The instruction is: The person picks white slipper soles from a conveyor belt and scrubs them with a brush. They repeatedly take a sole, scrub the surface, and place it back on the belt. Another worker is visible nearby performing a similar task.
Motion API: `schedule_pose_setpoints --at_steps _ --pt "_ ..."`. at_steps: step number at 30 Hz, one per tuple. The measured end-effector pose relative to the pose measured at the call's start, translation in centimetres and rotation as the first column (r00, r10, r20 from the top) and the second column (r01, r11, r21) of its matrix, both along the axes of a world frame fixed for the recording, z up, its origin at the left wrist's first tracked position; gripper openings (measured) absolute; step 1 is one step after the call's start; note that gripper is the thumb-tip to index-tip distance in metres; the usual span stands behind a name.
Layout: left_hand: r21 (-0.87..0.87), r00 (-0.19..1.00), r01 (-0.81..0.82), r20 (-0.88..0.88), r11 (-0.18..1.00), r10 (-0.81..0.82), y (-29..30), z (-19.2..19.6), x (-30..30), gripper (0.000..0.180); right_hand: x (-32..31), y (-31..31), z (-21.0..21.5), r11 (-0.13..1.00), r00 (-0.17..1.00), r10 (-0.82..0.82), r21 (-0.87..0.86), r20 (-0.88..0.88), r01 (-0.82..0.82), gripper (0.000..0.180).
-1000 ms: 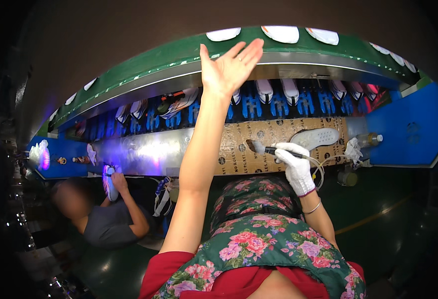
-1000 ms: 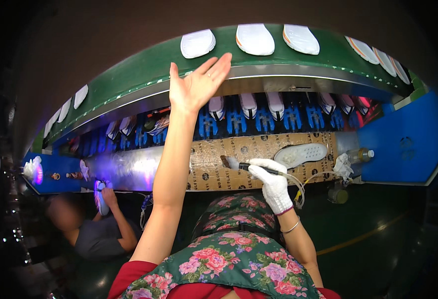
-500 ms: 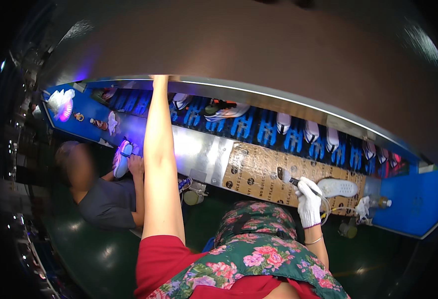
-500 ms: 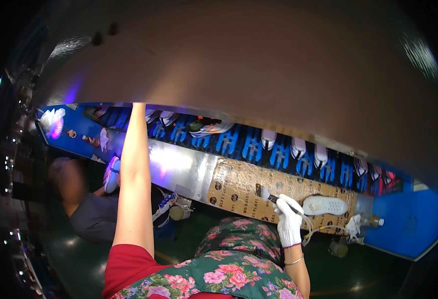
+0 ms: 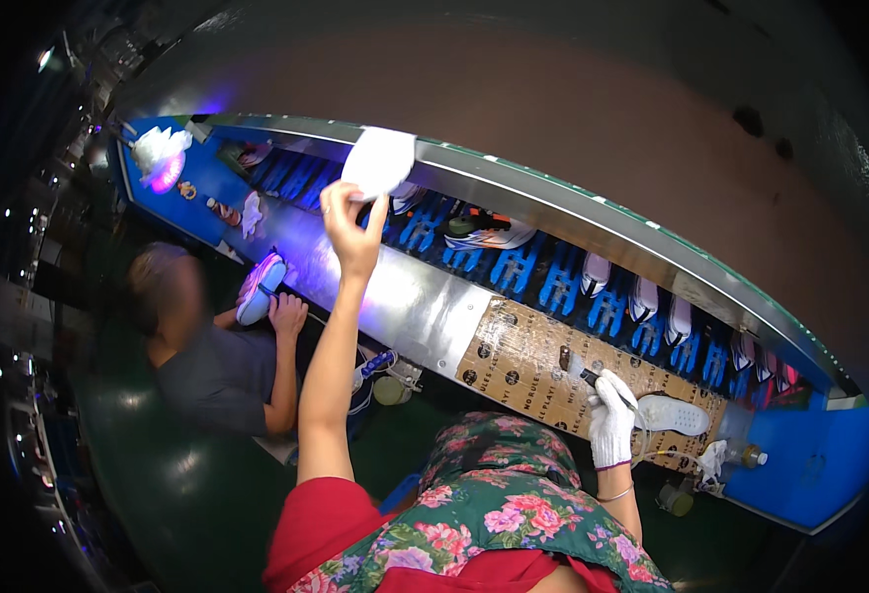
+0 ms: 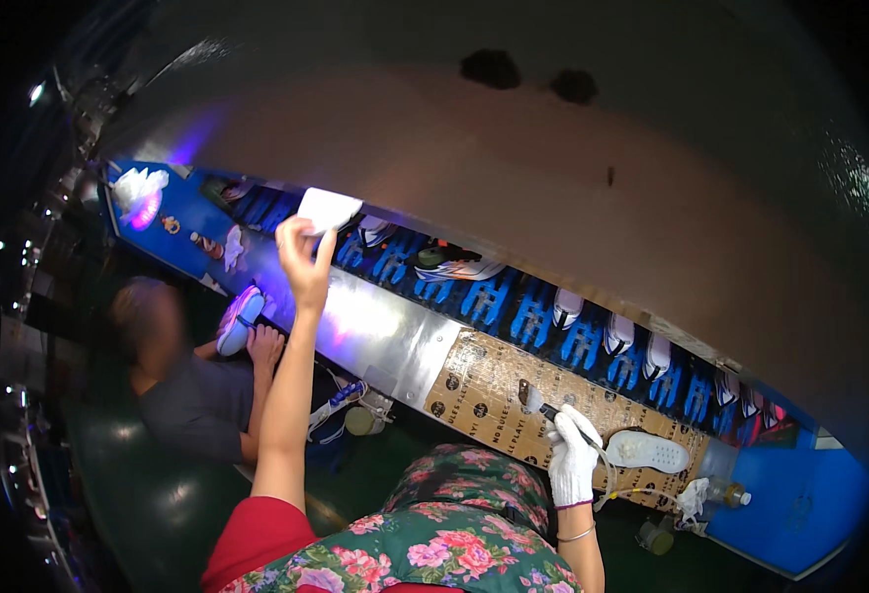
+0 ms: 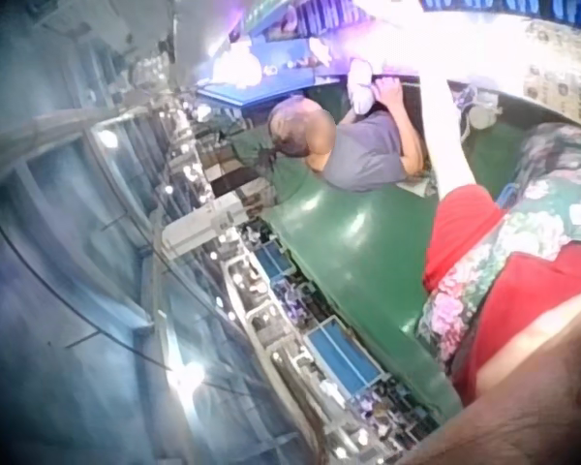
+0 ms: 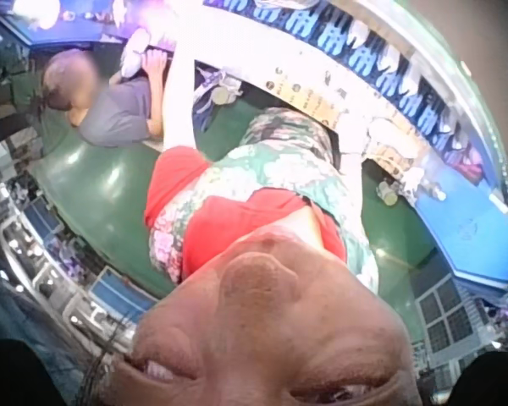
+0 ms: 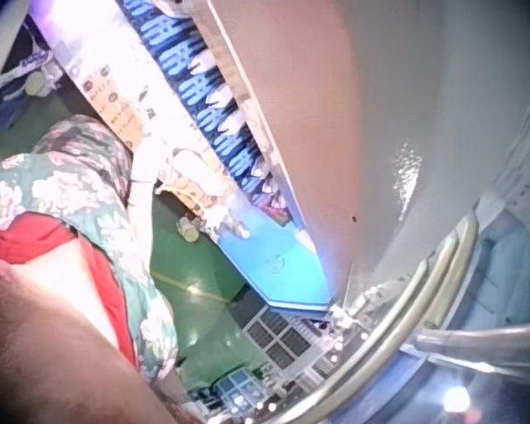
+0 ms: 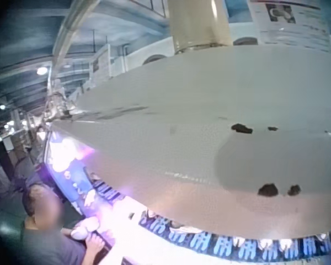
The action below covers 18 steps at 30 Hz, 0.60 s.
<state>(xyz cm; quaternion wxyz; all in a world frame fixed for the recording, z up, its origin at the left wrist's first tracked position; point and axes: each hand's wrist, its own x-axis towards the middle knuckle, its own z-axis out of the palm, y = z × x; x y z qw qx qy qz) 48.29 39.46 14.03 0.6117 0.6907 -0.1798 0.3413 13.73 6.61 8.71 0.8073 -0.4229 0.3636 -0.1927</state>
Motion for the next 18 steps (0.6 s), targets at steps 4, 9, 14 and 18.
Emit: schedule_pose_setpoints --at_steps 4,9,14,18 --pt "-0.151 0.968 -0.252 -0.021 0.956 0.252 4.2 0.3 -7.3 0.02 1.2 -1.2 3.0 1.0 0.996 0.009 -0.021 0.092 -0.007 0.025" --pt "-0.465 0.958 -0.012 -0.258 0.885 -0.123 2.7 2.3 -11.6 0.03 1.0 -3.5 6.2 0.991 0.941 0.101 0.053 0.323 -0.124 0.029" --pt "-0.611 0.525 0.329 -0.515 0.72 -0.678 -4.9 0.2 -14.9 0.031 1.4 0.8 11.0 0.968 0.92 0.249 -0.089 0.302 -0.233 0.022" --pt "-0.833 0.05 0.307 -0.47 0.461 -0.881 -10.9 -4.1 -17.9 0.032 1.3 3.2 12.2 0.895 0.867 0.438 -0.206 0.238 -0.395 0.02"
